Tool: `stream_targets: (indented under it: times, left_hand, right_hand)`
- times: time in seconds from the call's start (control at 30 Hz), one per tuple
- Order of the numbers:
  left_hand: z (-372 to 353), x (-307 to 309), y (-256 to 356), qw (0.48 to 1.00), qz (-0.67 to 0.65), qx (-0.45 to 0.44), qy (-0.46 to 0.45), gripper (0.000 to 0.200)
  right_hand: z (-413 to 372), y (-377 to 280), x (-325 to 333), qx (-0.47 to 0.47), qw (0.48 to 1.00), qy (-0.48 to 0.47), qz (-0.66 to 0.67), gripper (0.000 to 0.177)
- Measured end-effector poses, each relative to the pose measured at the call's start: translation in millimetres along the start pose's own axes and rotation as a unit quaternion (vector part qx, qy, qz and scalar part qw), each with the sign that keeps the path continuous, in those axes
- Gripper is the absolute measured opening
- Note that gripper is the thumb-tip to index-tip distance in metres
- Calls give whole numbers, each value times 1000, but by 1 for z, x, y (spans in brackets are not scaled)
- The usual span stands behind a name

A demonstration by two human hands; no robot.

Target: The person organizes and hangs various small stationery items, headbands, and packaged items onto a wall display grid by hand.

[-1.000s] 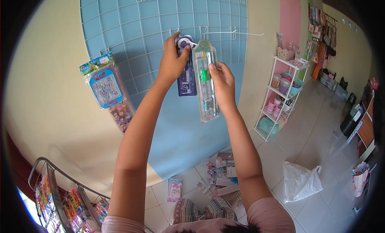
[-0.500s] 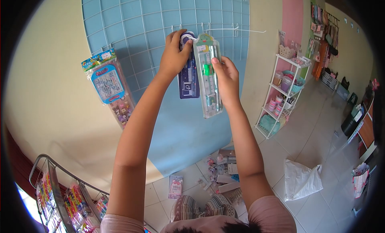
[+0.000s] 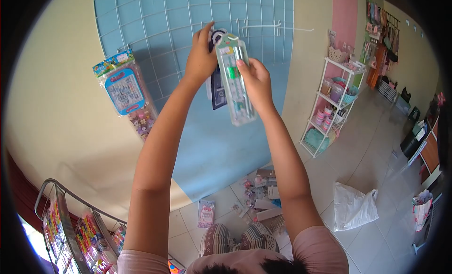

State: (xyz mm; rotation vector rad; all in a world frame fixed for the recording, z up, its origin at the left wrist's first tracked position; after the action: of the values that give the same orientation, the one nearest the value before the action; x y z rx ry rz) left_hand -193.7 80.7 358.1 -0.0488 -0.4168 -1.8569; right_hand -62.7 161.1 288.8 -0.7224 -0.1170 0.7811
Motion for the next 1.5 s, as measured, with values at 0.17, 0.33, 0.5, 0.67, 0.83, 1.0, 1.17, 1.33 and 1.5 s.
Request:
stream_targets:
  times: [0.17, 0.33, 0.5, 0.67, 0.83, 1.0, 1.17, 1.33, 1.5]
  left_hand:
    - [-71, 30, -3, 975, -164, 116, 100, 44]
    - [-249, 31, -22, 912, -224, 335, 69, 28]
    - [-461, 9, -7, 763, -238, 579, -159, 29]
    - [-543, 6, 22, 637, -267, 689, -220, 26]
    - [-562, -24, 18, 620, -231, 697, -276, 25]
    - [-595, -64, 29, 586, -254, 698, -324, 25]
    - [-635, -95, 57, 520, -277, 721, -365, 24]
    - [-655, -124, 53, 485, -289, 727, -390, 23]
    - [-658, -194, 40, 404, -345, 784, -321, 28]
  right_hand:
    - [-9, 25, 4, -82, 996, -32, 3, 34]
    - [-84, 77, 77, -192, 981, 5, 35, 35]
    - [-267, 188, 222, -396, 893, 214, -3, 27]
    - [-453, 204, 307, -561, 788, 216, -136, 24]
    - [-549, 204, 338, -559, 762, 297, -135, 21]
    - [-524, 211, 331, -410, 796, 196, -399, 18]
    - [-455, 241, 342, -280, 800, -83, -524, 46]
    - [-431, 287, 361, -221, 718, -249, -611, 55]
    - [-387, 356, 387, -278, 746, -224, -561, 54]
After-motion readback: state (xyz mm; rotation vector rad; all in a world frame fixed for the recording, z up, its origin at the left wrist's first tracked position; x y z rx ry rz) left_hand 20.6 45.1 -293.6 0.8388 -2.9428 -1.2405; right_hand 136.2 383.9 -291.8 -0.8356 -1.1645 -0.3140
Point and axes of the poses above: each hand's wrist, its own z-axis towards the middle knuckle, its own x-axis out of the back of the hand, y = z × x, the point moved 3 cm from there along z, towards the middle knuckle
